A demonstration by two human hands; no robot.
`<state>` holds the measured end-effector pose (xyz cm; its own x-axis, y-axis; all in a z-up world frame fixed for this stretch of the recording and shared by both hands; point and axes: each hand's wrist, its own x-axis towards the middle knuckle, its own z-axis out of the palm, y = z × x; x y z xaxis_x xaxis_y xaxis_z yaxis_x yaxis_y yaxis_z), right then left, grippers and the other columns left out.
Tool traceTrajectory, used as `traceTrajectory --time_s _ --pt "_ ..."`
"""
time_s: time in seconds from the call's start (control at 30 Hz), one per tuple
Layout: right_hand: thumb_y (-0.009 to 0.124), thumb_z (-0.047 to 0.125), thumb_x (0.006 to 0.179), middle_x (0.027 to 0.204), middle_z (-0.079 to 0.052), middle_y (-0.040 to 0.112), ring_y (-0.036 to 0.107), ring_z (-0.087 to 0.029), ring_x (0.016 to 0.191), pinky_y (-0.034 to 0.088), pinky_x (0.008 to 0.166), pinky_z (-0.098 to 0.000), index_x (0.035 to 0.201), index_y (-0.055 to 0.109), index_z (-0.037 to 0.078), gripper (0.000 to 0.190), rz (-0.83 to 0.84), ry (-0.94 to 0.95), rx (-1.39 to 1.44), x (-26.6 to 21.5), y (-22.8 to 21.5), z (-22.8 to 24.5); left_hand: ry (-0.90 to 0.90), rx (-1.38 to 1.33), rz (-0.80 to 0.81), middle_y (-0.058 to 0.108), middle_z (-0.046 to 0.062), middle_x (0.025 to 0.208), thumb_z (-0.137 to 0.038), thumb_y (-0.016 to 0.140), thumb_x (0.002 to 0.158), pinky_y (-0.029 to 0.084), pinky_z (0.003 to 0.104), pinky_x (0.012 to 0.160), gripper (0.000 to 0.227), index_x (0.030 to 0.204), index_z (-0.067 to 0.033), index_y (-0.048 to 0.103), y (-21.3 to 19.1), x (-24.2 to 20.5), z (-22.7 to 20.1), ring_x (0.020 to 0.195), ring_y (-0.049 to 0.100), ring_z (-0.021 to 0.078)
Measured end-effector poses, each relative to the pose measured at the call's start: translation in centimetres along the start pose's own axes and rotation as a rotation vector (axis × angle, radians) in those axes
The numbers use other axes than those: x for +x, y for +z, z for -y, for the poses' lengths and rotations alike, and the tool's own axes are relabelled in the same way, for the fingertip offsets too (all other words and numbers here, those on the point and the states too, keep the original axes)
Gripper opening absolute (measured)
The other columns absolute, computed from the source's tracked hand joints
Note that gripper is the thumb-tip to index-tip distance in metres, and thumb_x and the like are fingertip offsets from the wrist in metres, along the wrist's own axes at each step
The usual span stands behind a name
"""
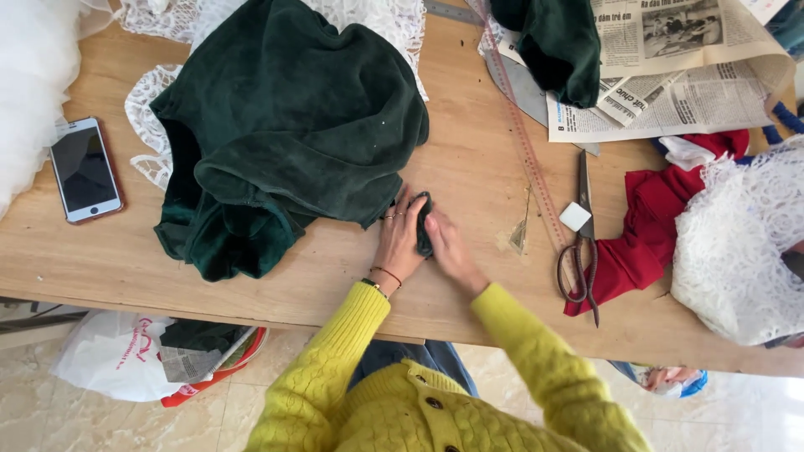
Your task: The person cuts a dark green velvet garment using shears, removing excess fabric and trimming the edges. They then measure the garment with a tape measure and a ruler, marking it with chalk before making additional cuts.
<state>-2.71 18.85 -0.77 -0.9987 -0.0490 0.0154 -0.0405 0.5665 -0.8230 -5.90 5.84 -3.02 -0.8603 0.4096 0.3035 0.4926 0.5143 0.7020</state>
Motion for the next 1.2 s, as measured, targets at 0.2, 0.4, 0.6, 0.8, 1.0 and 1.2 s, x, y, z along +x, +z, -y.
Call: traceTrajectory --time_s 0.2,0.4,0.6,0.8,1.0,1.2 --pt "0.043 0.038 0.112 0.096 -0.008 0.071 0.061 -0.018 0.094 0.053 0.078 -0.0368 0.11 0.075 0.012 0.041 -0.417 0.304 0.306 -2.4 6.7 1.3 0.093 0.052 -0.012 0.05 0.022 0.141 -0.007 0.078 0.075 0.047 0.049 0.103 0.091 0.155 -0.0235 0.04 -0.6 -3.1 1.4 0.117 0.057 0.0427" --pt "0.052 0.023 0.108 0.1 -0.003 0.072 0.066 -0.014 0.093 0.054 0.075 -0.027 0.11 0.074 0.01 0.025 -0.637 0.368 0.867 -3.9 13.0 3.0 0.058 0.407 -0.093 0.059 0.008 0.112 0.001 0.066 0.085 0.057 0.035 0.082 0.071 0.146 -0.031 0.049 -3.8 -8.6 3.8 0.088 0.064 0.0255" --pt "0.045 0.018 0.11 0.124 -0.007 0.07 0.064 -0.025 0.124 0.047 0.107 -0.037 0.117 0.063 0.007 0.022 -0.574 0.371 1.311 -4.7 17.3 6.0 -0.054 0.429 -0.084 0.059 0.014 0.111 0.001 0.066 0.083 0.054 0.04 0.077 0.037 0.114 -0.0169 0.059 -11.8 -14.1 8.9 0.087 0.062 0.0316" --pt "0.051 0.032 0.107 0.118 -0.007 0.072 0.068 -0.025 0.12 0.054 0.107 -0.0364 0.11 0.067 0.013 0.025 -0.511 0.365 1.313 -4.8 16.8 6.6 -0.208 0.271 -0.165 0.057 0.016 0.115 -0.002 0.069 0.085 0.053 0.045 0.091 0.037 0.118 -0.0174 0.062 -21.1 -22.7 15.8 0.101 0.064 0.0388" --pt "0.052 0.037 0.105 0.117 -0.01 0.07 0.068 -0.028 0.123 0.055 0.109 -0.0382 0.11 0.066 0.014 0.027 -0.53 0.353 1.231 -5.7 15.7 8.9 -0.525 0.152 -0.457 0.06 0.018 0.11 -0.012 0.08 0.08 0.05 0.053 0.091 0.045 0.121 -0.0135 0.063 -27.3 -33.1 25.9 0.098 0.062 0.0452" --pt "0.048 0.03 0.112 0.121 -0.008 0.062 0.063 -0.024 0.123 0.051 0.109 -0.0379 0.122 0.056 0.011 0.022 -0.604 0.178 0.694 -6.1 17.2 11.1 -0.74 0.344 -0.464 0.06 0.011 0.102 -0.009 0.084 0.081 0.058 0.047 0.087 0.04 0.114 -0.0163 0.063 -29.2 -38.0 35.7 0.092 0.067 0.0365"
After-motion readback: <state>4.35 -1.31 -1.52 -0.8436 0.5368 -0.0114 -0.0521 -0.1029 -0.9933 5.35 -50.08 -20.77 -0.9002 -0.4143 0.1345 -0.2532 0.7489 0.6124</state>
